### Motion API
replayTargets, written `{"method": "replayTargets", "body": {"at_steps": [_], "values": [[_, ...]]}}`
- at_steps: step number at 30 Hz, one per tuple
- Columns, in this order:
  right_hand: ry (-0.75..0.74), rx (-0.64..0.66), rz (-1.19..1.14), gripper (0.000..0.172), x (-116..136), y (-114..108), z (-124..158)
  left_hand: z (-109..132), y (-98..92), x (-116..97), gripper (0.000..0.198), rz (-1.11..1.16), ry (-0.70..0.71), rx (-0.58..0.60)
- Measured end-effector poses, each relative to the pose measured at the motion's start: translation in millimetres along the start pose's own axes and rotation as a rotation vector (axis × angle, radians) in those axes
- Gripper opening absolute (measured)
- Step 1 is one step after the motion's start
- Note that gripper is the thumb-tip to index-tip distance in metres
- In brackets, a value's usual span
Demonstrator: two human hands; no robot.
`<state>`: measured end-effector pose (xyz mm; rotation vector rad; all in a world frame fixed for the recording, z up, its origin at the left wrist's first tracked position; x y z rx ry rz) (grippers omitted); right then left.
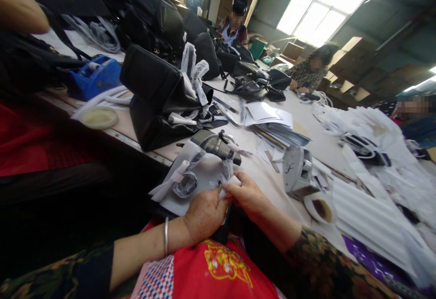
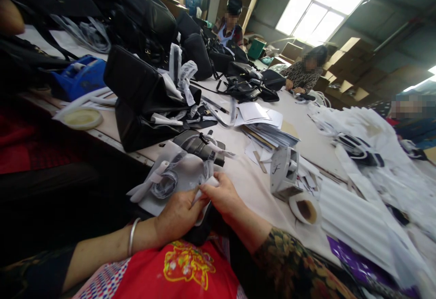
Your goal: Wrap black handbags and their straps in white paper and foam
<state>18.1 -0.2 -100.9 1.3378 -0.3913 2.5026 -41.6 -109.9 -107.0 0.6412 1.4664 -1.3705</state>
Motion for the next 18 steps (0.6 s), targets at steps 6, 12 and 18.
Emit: {"method": "replayTargets", "body": {"at_steps": [6,12,18], "values": [[-0.102,-0.077,-0.308,0.054,-19,14,-1,2,1.2,2,0.038,0.070,-0.007,0.007],[-0.215,-0.064,0.092,0.037,-19,2,-1,0,1.4,-1,0.048,0.056,0.032,0.050],[-0.671,-0.030,1.102,0.050,48,-10,29,-4,-0.6,-9,0.043,-0.034,0.074,0.070]]}}
Point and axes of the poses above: each hand's wrist, its own z-axis away from the middle knuckle, its own y-axis out of the palm, x = y × z, the point moved 7 cm from there along -z, towards the middle knuckle, and after that the axes turned 12 degrees about x, right-handed, at the moved point
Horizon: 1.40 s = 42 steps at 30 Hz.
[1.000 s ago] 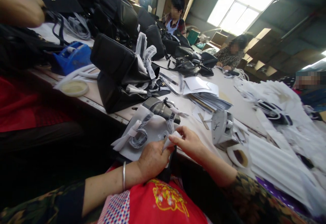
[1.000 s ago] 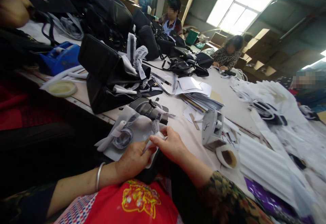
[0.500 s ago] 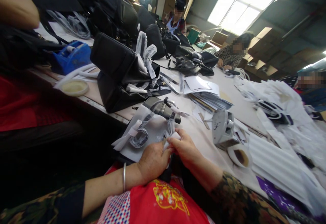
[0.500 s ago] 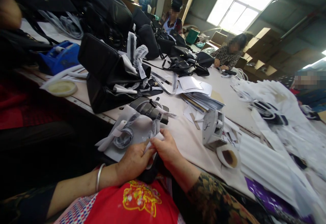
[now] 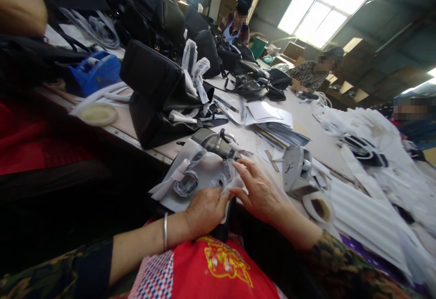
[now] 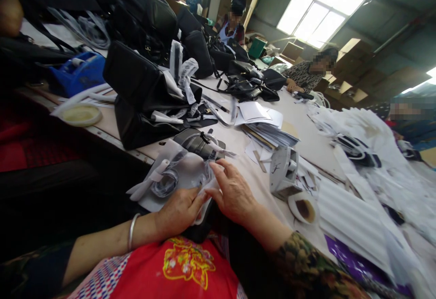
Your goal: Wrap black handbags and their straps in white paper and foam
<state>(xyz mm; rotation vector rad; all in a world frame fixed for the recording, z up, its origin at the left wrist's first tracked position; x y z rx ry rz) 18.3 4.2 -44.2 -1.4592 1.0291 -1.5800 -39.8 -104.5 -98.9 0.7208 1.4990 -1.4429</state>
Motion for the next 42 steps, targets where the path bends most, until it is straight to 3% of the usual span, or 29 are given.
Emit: {"method": "replayTargets", "body": {"at_steps": [2,4,7,12,16,23,32,42], "values": [[-0.229,0.116,0.165,0.038,21,-11,-8,-1,1.4,1,0.043,-0.011,-0.017,0.022],[-0.363,0.280,0.220,0.024,34,-11,-18,-1,1.5,2,0.043,-0.021,-0.041,0.024],[-0.406,0.481,0.237,0.008,43,-5,-34,-1,1.2,3,0.043,-0.037,-0.052,0.028],[-0.487,0.606,0.334,0.014,54,7,-43,0,0.3,3,0.044,-0.042,-0.052,0.033],[-0.560,0.559,0.423,0.013,58,12,-32,-1,-0.2,6,0.044,-0.014,-0.053,0.028],[-0.499,0.427,0.558,0.016,53,19,-10,-2,1.0,11,0.039,0.070,-0.045,0.031],[-0.529,0.202,0.463,0.022,44,23,10,-1,0.8,10,0.041,0.081,-0.003,-0.016],[-0.505,-0.036,0.408,0.028,34,32,26,0,-0.4,13,0.044,0.207,-0.015,0.073]]}}
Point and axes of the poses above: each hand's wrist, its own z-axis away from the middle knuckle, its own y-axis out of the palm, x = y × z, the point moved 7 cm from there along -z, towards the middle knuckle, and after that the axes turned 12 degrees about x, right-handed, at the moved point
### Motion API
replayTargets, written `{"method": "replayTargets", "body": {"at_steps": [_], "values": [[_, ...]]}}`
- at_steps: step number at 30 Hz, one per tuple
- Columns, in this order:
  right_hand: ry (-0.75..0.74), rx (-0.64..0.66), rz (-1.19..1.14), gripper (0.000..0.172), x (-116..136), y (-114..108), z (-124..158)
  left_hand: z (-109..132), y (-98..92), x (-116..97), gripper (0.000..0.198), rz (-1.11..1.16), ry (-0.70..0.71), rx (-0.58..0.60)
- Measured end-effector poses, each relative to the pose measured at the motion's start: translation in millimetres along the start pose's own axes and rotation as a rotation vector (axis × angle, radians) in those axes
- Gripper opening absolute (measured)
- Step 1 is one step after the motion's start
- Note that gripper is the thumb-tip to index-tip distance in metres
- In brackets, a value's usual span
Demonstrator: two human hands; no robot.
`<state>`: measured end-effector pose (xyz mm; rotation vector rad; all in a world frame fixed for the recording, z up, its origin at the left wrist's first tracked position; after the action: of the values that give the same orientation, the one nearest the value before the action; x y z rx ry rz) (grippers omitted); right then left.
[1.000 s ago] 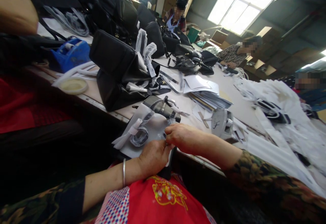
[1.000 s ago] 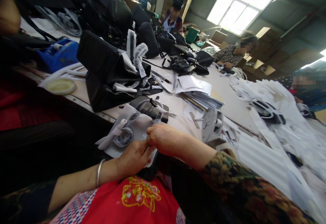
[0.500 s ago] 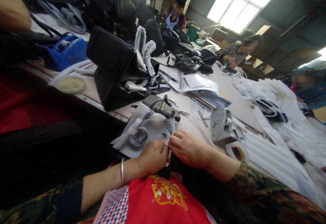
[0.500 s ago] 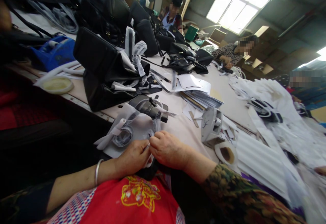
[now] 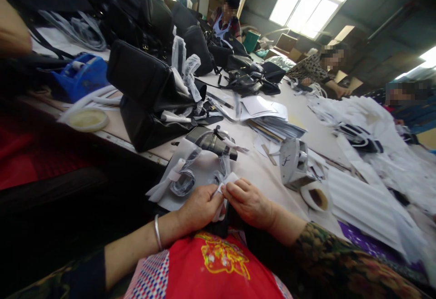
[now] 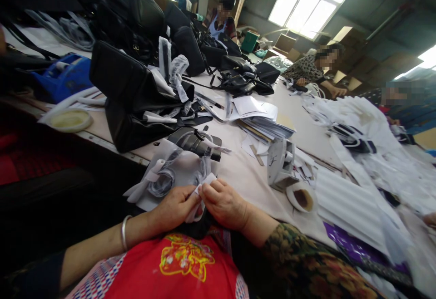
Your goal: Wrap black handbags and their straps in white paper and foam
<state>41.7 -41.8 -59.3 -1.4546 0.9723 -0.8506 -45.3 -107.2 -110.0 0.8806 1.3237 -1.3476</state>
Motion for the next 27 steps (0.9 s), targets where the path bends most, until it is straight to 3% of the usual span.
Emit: {"method": "replayTargets", "body": {"at_steps": [4,9,16,18,20,22,24,27], "values": [[0.019,-0.060,-0.004,0.026,-1,3,1,0,0.6,5,0.036,0.147,-0.044,0.040],[0.078,-0.112,-0.011,0.026,-1,6,6,-1,4.4,16,0.047,0.289,-0.110,0.027],[0.166,-0.268,-0.171,0.034,-1,6,16,-4,2.4,12,0.048,0.202,-0.119,-0.003],[0.260,-0.334,-0.339,0.032,-5,4,22,-4,1.2,6,0.046,0.169,-0.104,-0.018],[0.489,-0.409,-0.558,0.022,-15,8,32,-4,1.8,2,0.044,0.168,-0.116,-0.020],[0.801,-0.424,-0.865,0.016,-26,27,45,-3,3.6,2,0.044,0.177,-0.149,-0.011],[1.020,-0.335,-1.260,0.027,-25,55,49,-3,4.5,1,0.044,0.160,-0.155,-0.006],[1.043,-0.249,-1.731,0.039,-14,75,38,-4,3.8,0,0.045,0.103,-0.121,0.001]]}}
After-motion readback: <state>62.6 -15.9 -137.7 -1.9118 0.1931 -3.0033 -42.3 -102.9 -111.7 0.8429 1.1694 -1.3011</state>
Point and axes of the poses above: each hand's wrist, its own z-axis away from the middle knuckle, its own y-axis out of the palm, x = y × z, the point moved 7 cm from there along -z, towards the middle knuckle, and after that the axes turned 12 degrees about x, right-handed, at the moved point
